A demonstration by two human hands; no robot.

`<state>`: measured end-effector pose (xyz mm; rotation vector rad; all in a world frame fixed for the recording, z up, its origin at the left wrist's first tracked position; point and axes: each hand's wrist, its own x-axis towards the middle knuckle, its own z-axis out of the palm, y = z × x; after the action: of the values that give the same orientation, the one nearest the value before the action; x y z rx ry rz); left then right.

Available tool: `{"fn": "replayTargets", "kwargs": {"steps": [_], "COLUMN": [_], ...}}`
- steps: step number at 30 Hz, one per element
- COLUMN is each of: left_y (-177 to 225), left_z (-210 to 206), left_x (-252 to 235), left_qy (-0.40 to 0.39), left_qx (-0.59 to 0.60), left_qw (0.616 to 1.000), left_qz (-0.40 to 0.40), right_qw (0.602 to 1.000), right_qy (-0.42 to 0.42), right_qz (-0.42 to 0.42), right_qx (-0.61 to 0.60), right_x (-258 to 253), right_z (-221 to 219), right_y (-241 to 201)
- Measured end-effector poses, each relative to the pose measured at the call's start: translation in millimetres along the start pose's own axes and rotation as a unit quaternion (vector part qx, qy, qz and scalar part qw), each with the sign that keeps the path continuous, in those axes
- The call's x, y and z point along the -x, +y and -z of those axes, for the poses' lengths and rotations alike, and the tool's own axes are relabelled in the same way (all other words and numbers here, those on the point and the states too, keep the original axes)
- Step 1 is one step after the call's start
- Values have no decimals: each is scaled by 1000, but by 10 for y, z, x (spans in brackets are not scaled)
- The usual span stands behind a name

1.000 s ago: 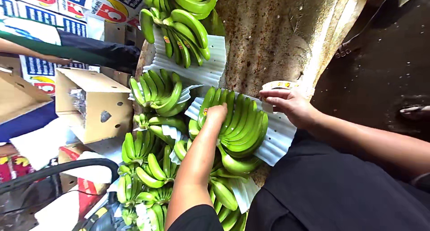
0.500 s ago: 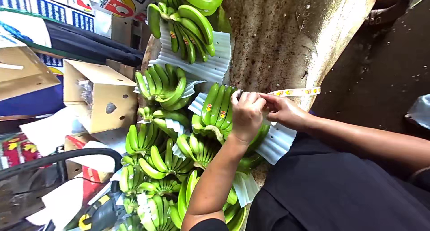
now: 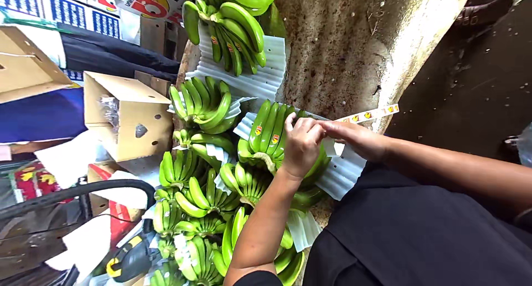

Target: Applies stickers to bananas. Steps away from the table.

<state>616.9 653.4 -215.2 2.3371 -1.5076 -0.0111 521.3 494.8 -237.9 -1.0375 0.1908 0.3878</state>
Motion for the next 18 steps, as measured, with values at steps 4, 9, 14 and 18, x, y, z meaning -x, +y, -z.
{"fn": "replayTargets", "kwargs": {"steps": [4,9,14,18], "left_y": [-95,-653,-897,-918], "left_z": [37,162,-179,-278], "left_x": [-11,-181,-101,-55], "left_qy": [-43,-427,-632,-627], "left_qx": [118,59,-60,-111], "left_qw": [992,881,754,742], "left_qz": [28,194,170,211], "right_qw": [949,903,957,976], "right_qy": [208,294,217,202], "right_qz": [-65,-39,-40,-21], "right_qx": [-228,-312,-189,-79], "right_x": [-124,-107,36,80], "right_z": [27,229,144,144], "right_y": [58,98,80,90]}}
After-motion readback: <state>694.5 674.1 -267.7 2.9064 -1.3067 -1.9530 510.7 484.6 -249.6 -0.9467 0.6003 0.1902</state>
